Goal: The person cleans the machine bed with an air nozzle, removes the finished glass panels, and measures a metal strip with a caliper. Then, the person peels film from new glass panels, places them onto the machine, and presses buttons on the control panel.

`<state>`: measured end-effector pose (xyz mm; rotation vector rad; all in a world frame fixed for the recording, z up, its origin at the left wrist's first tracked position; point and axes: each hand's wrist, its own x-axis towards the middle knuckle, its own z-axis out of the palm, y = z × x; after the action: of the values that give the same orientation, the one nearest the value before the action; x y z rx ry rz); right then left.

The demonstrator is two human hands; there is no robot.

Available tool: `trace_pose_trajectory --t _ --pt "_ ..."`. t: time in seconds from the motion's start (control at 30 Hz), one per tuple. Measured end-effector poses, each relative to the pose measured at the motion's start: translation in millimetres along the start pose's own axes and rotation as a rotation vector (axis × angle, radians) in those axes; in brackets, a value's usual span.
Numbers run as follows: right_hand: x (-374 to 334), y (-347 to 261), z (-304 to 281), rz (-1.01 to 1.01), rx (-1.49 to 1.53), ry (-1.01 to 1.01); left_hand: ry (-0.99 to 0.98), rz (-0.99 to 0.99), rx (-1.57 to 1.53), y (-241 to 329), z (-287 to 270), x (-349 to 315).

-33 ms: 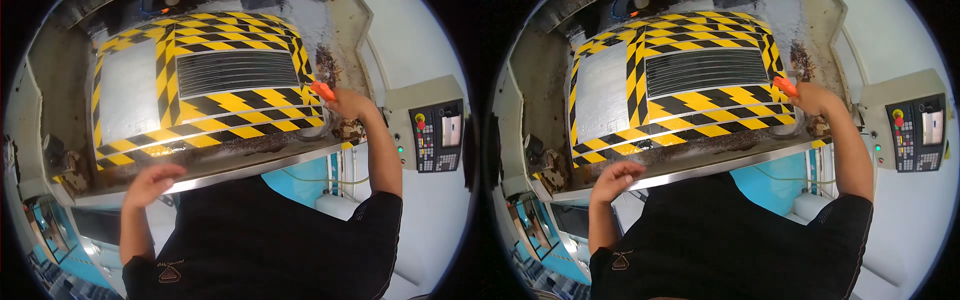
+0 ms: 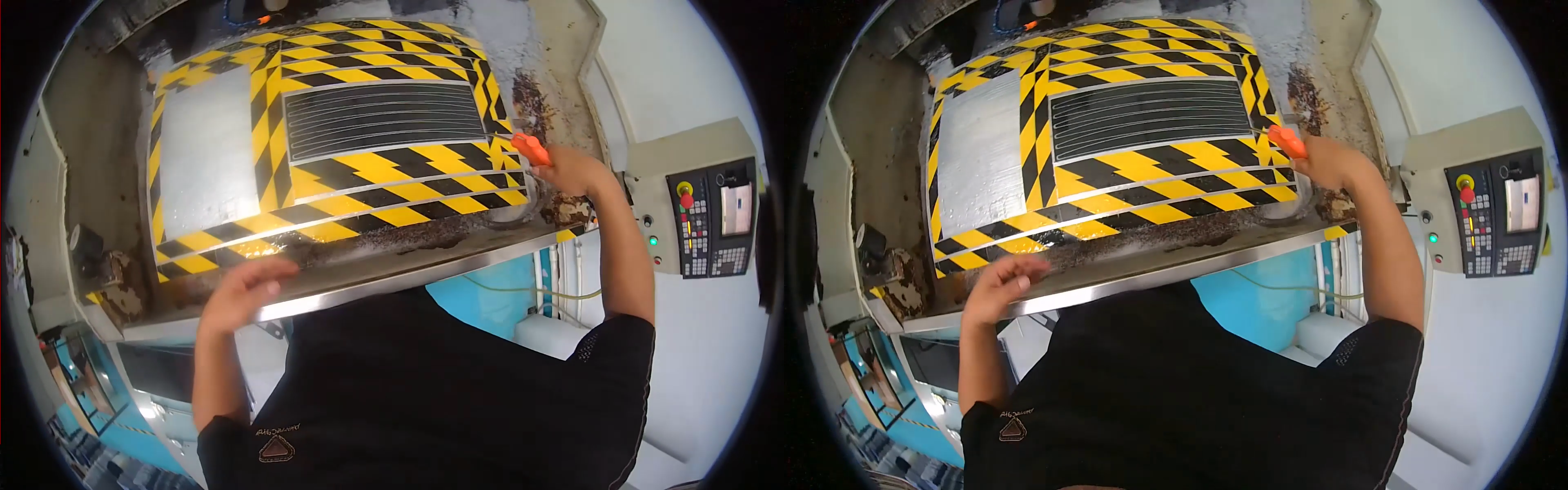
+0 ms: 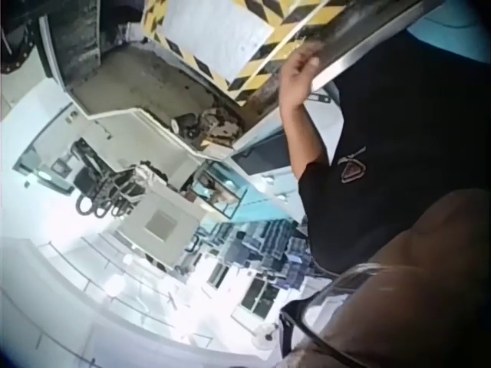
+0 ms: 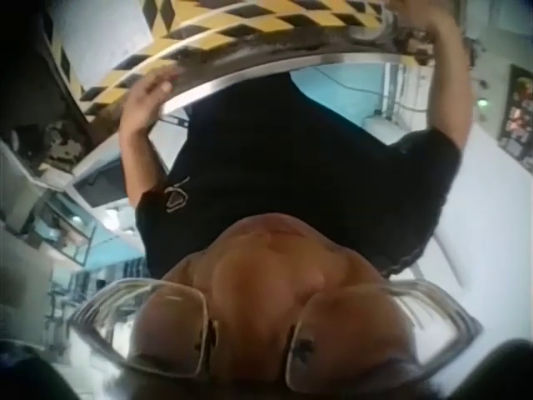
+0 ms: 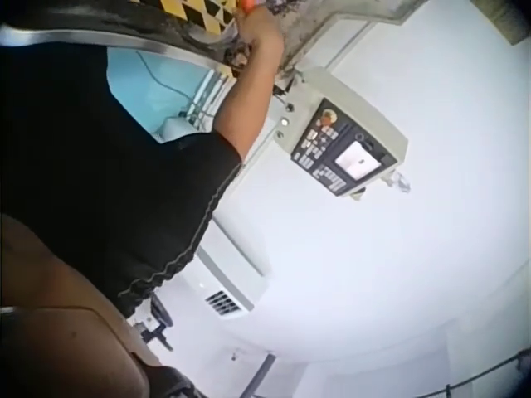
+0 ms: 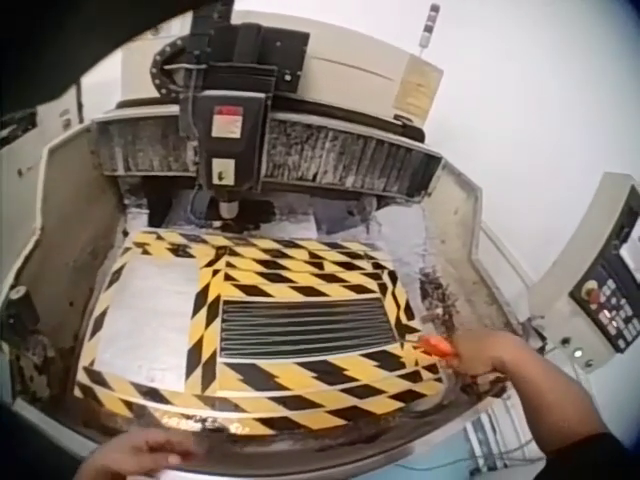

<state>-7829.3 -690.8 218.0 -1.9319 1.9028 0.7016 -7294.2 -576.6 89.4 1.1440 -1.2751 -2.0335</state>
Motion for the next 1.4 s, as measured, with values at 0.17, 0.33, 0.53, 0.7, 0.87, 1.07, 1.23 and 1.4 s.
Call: trace_pose_trajectory --t 0.17,0.33,0.53,0.7,0.87,1.07,1.23,1.4 --pt "-2.3 41.3 44.6 0.151 0.165 0.147 0.201 -0.013 0.048 5.9 -24.3 68.0" --pt "4.8 -60.3 82.3 0.164 0.321 0.157 0.357 -0.048 0.13 -15.8 -49.8 152.9" --pt "-1.3 -185.7 87.0 -0.15 0.252 0.002 0.495 -0.18 0.029 -15.3 -61.8 220.7" --pt "44.5 -107.5 109.0 0.146 0.365 0.187 0.526 -0.247 0.006 -6.6 -52.7 233.1" --pt "40.7 -215.1 102.4 -0.196 0.294 0.131 0.648 -0.278 -0.01 -10.0 -61.9 237.7" --pt "80.8 -151.8 97.1 0.083 0.497 0.245 0.661 -0.33 0.097 -12.6 -63.2 250.0" --pt "73.3 -242.2 93.6 -0.262 0.405 0.276 0.741 -0.381 0.101 -15.1 -63.5 257.5" --pt "90.8 -186.0 90.7 -0.011 0.445 0.296 0.734 -0.337 0.022 -16.6 -59.7 260.7"
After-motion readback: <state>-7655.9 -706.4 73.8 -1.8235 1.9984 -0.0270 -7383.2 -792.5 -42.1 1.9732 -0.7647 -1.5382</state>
